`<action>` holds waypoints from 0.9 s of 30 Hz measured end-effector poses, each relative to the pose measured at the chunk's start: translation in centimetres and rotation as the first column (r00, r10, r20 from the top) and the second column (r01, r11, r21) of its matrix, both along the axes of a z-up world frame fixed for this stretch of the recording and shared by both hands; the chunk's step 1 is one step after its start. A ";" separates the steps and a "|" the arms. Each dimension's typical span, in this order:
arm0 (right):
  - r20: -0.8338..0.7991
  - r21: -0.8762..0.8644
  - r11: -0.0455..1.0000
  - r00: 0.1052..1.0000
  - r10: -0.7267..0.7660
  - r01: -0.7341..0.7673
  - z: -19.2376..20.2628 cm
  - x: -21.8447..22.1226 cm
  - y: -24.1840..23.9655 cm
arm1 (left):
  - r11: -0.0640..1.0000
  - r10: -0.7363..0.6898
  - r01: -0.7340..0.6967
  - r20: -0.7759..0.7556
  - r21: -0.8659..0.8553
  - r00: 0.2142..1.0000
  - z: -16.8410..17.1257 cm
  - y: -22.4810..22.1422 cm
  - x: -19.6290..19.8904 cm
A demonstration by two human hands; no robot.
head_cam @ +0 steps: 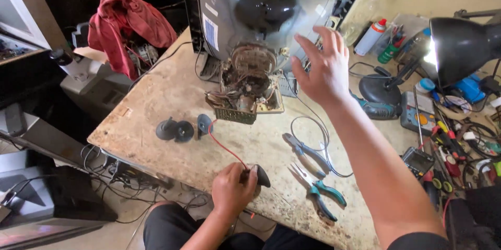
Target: Repairing a CRT television by stripping wires and connecting them to internal components on a workbench.
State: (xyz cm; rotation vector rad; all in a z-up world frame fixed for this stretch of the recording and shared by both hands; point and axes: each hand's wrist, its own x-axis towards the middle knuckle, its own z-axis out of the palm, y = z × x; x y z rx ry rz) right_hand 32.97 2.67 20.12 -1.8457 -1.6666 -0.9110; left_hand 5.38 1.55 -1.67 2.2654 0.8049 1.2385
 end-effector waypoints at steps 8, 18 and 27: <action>0.093 -0.145 0.984 0.992 -0.088 0.101 2.6 1.9 7.4 | 0.996 0.061 -0.062 -0.026 -0.066 0.998 -0.4 0.3 0.3; 0.058 -0.049 0.997 0.997 -0.056 0.059 2.6 1.1 6.6 | 0.998 0.029 -0.030 -0.014 -0.054 0.999 -0.7 0.3 0.0; 0.205 -0.032 0.996 0.975 0.087 -0.082 1.6 1.8 7.2 | 0.997 0.036 -0.038 -0.027 -0.065 0.999 -1.9 0.2 0.1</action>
